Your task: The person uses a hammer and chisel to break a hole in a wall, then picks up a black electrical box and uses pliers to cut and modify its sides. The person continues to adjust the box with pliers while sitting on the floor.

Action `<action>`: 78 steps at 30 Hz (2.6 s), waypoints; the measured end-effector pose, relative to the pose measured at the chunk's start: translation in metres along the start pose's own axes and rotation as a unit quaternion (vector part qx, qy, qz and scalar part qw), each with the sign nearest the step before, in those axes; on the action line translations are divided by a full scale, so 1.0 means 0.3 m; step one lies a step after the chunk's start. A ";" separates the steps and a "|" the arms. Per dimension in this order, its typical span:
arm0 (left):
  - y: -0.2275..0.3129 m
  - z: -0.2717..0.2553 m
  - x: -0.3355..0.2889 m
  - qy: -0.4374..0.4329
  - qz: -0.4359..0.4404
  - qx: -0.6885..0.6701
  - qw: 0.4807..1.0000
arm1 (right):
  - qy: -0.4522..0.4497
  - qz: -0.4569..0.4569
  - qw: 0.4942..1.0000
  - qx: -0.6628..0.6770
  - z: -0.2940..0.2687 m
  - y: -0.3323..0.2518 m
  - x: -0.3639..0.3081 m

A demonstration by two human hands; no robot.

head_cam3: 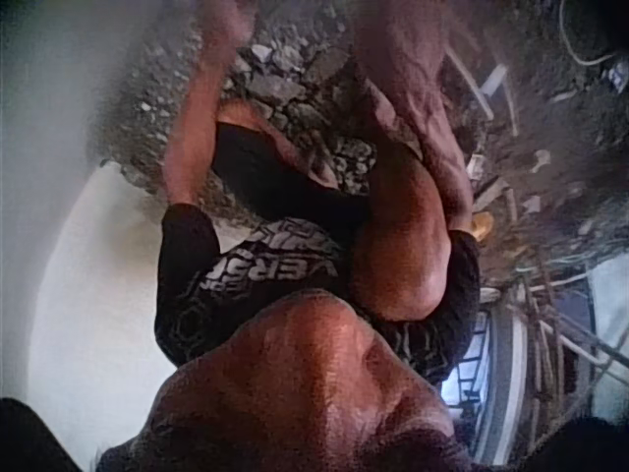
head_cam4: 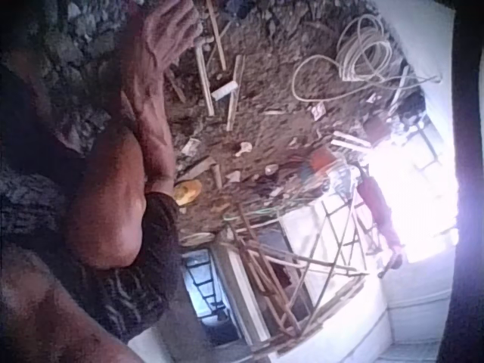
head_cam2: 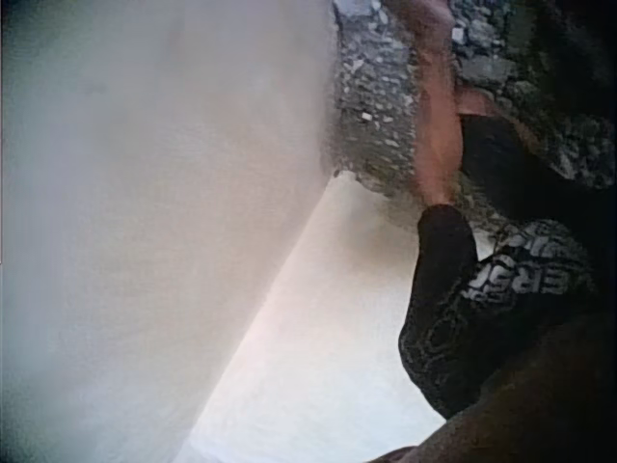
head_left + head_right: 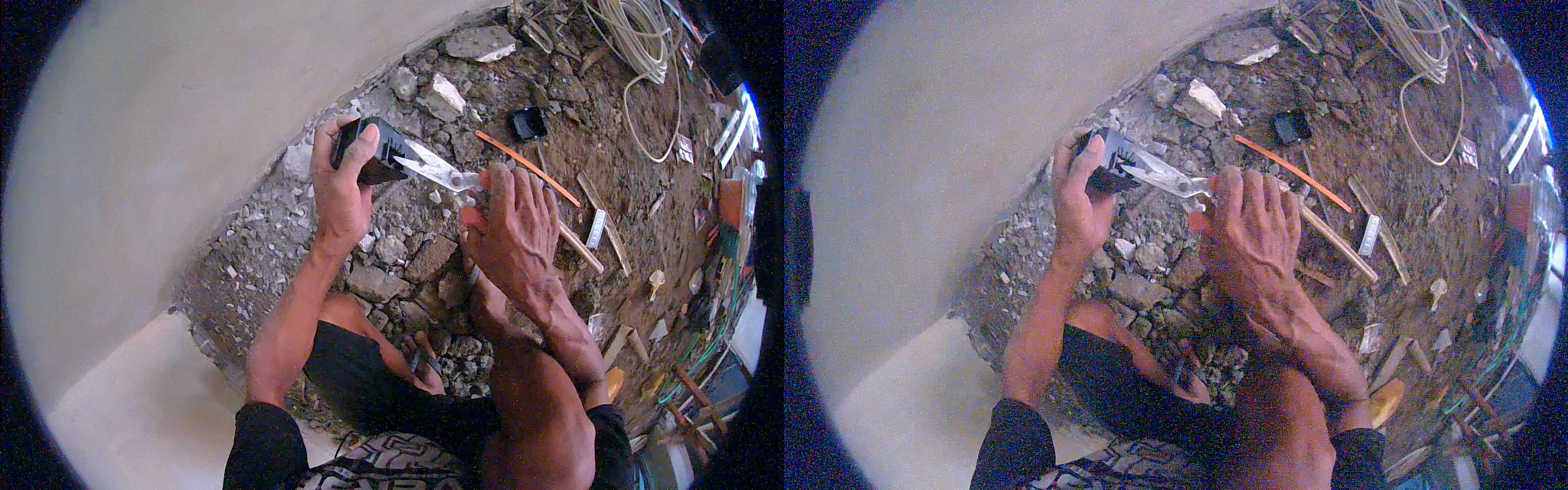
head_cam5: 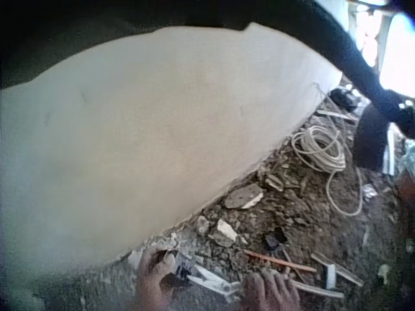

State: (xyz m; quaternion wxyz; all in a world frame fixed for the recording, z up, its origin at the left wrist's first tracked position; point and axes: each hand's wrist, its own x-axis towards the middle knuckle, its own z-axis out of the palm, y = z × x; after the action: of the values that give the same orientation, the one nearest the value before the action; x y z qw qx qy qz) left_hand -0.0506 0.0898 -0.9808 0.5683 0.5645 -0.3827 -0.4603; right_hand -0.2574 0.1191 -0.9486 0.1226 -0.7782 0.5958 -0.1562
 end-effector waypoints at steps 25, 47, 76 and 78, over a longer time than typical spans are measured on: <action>0.017 0.122 -0.064 0.093 0.138 0.172 0.971 | 0.126 -0.125 0.969 -0.175 -0.056 0.022 0.043; -0.007 0.048 -0.050 0.010 0.196 0.251 0.948 | 0.025 -0.148 0.986 -0.070 -0.097 0.079 0.096; 0.012 0.035 -0.022 0.046 0.268 0.292 0.917 | 0.016 -0.094 0.993 -0.070 -0.118 0.021 0.058; 0.045 0.073 -0.038 0.079 0.143 0.158 0.974 | 0.019 -0.079 0.991 -0.105 -0.115 -0.003 0.048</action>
State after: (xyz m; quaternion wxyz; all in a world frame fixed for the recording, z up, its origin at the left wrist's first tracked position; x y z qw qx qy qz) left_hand -0.0734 0.0934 -0.9649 0.5605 0.6212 -0.4807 -0.2624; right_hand -0.2666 0.1052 -0.9152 0.0161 -0.8284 0.5476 -0.1167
